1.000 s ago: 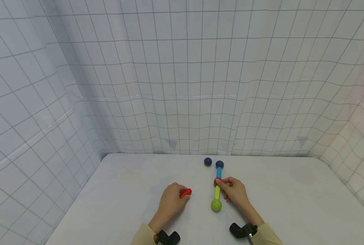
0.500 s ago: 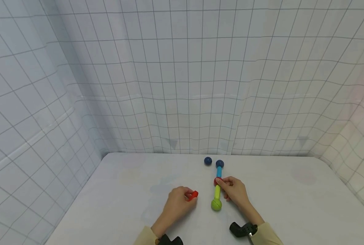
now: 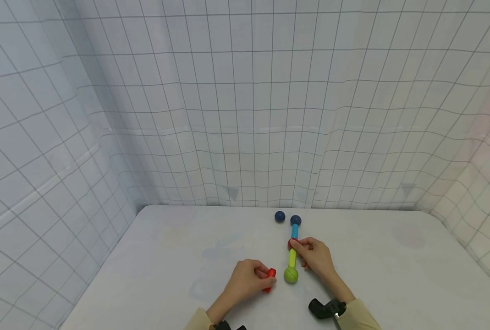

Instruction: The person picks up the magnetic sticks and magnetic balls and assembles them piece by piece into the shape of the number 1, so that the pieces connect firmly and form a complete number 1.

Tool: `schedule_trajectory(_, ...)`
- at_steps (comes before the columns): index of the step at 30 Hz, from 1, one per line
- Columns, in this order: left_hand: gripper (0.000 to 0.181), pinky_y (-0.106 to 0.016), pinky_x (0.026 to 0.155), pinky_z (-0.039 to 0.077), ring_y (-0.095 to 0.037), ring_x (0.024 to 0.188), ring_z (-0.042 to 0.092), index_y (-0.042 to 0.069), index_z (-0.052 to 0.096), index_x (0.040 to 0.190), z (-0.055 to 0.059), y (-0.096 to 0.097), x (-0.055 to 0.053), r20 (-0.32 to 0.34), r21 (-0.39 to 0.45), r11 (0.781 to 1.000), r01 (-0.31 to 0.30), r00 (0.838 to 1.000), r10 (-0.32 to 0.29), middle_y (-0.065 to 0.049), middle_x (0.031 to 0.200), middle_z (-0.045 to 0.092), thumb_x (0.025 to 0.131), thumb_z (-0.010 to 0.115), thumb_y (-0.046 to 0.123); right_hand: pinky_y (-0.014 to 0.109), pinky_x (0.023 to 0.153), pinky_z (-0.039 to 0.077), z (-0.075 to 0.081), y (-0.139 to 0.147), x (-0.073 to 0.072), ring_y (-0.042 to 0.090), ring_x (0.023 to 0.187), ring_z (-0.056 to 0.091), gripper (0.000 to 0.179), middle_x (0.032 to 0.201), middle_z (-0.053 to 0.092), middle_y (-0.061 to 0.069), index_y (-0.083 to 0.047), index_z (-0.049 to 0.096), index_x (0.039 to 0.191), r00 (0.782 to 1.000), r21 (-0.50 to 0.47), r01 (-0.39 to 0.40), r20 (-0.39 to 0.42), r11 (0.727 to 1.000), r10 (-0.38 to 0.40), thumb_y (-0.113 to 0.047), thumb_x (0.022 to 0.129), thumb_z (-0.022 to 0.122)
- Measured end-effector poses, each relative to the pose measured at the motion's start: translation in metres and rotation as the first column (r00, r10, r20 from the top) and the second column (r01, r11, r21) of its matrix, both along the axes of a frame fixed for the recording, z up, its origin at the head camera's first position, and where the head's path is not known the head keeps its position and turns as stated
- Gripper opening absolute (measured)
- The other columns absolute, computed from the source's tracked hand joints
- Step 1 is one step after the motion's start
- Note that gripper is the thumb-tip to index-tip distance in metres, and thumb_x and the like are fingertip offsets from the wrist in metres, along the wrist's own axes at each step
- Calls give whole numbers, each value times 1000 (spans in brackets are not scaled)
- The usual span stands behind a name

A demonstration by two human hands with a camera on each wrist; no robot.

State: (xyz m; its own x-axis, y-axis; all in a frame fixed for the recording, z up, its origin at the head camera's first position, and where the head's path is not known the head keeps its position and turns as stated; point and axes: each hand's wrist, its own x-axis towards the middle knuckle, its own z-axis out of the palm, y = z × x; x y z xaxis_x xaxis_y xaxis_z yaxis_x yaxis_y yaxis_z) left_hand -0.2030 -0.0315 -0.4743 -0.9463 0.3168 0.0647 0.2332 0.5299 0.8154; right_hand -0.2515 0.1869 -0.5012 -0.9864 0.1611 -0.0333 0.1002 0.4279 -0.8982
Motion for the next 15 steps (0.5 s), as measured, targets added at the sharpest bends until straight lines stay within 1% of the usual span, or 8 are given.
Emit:
schedule_trajectory(6, 21, -22, 49, 43, -5, 55, 54, 6, 70, 79, 0, 3, 3, 23, 16, 1000, 20, 1000, -20, 8, 61, 59, 73, 81, 22, 24, 40, 40, 0, 0, 0, 13, 40, 47, 41, 59, 53, 2, -5, 67, 95, 1000, -9, -2, 4, 1000, 2, -43, 81, 73)
schedule_trajectory(15, 22, -21, 48, 43, -3, 53, 53, 5, 71, 79, 0, 6, 5, 23, 29, 999, 45, 999, -46, 9, 60, 59, 73, 82, 22, 24, 40, 39, 0, 1, 1, 14, 40, 47, 43, 59, 53, 2, -5, 67, 95, 1000, -18, -5, -2, 1000, 5, -45, 80, 73)
